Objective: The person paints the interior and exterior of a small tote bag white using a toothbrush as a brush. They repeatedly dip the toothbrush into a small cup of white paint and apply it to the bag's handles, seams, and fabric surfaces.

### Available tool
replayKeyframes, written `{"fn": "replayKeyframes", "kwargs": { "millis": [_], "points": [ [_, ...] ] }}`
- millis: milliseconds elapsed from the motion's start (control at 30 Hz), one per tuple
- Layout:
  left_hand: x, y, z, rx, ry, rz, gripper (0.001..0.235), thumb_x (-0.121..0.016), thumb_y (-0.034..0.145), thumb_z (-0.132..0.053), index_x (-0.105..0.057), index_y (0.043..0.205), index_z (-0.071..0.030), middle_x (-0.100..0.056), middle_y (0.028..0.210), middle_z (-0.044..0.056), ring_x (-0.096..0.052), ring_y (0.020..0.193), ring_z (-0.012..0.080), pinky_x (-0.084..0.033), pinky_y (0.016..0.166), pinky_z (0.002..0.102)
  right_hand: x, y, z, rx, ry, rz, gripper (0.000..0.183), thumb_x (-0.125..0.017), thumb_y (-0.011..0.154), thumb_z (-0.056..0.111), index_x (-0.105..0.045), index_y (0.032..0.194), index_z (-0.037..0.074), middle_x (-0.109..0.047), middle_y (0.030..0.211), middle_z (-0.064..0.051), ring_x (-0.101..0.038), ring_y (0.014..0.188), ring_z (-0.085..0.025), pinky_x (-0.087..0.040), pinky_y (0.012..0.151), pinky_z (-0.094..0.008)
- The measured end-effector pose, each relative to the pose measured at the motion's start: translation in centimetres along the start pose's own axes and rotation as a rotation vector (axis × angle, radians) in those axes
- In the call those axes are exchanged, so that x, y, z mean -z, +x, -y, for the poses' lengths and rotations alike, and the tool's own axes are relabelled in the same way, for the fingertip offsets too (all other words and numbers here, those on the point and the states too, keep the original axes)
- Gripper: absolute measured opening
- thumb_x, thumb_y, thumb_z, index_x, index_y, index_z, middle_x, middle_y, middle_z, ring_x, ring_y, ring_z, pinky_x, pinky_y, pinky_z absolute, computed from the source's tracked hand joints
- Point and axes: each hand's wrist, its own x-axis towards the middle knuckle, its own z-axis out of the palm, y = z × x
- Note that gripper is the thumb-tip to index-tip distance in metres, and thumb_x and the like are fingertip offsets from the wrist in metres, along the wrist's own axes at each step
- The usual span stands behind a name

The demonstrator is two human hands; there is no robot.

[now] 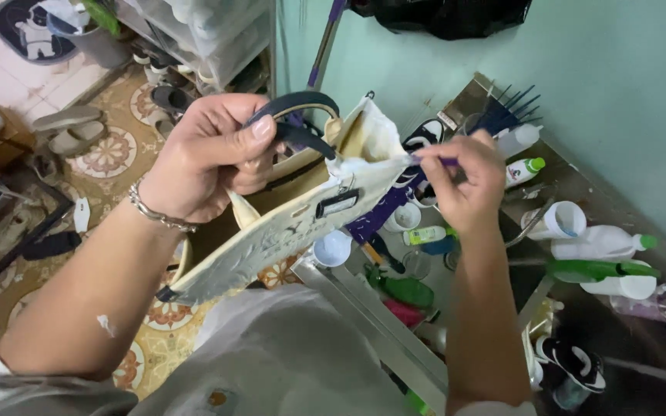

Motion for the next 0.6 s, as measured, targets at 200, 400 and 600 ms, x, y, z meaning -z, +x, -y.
{"fn": "replayKeyframes", "kwargs": {
  "millis": [200,400,600],
  "points": [
    [0.0,-0.3,-0.6,0.052,-0.018,0.046,0.022,-0.075,0.121,-0.017,-0.073,0.105,-0.002,-0.052,0.072,-0.001,-0.032,0.055,0.0073,-0.023,0.049,0.025,-0.4,2.3,-1.3,-0.059,0.048,-0.061,0.007,-0.081,0.129,0.009,-0.086,0.132,0.006,-0.072,0.098,-0.006,-0.046,0.082,-0.014,-0.035,0.070,-0.030],
    [0.6,-1.0,-0.5,0.089,0.005,0.025,0.026,-0.078,0.119,-0.019,-0.076,0.106,0.003,-0.056,0.071,-0.001,-0.038,0.054,0.0083,-0.029,0.049,0.025,-1.5,1.9,-2.1,-0.019,-0.054,0.073,0.006,-0.086,0.127,0.016,-0.091,0.127,0.013,-0.083,0.093,-0.001,-0.057,0.077,-0.013,-0.041,0.086,-0.038],
    [1.6,-0.7,0.1,0.033,0.005,0.181,0.026,-0.069,0.124,-0.012,-0.071,0.097,-0.012,-0.059,0.075,-0.006,-0.039,0.055,0.0057,-0.029,0.049,0.021,-1.7,3.3,0.7,-0.130,-0.032,0.097,0.012,-0.085,0.128,0.020,-0.092,0.127,0.010,-0.077,0.091,-0.001,-0.058,0.082,-0.017,-0.044,0.093,-0.044]
  ]
}}
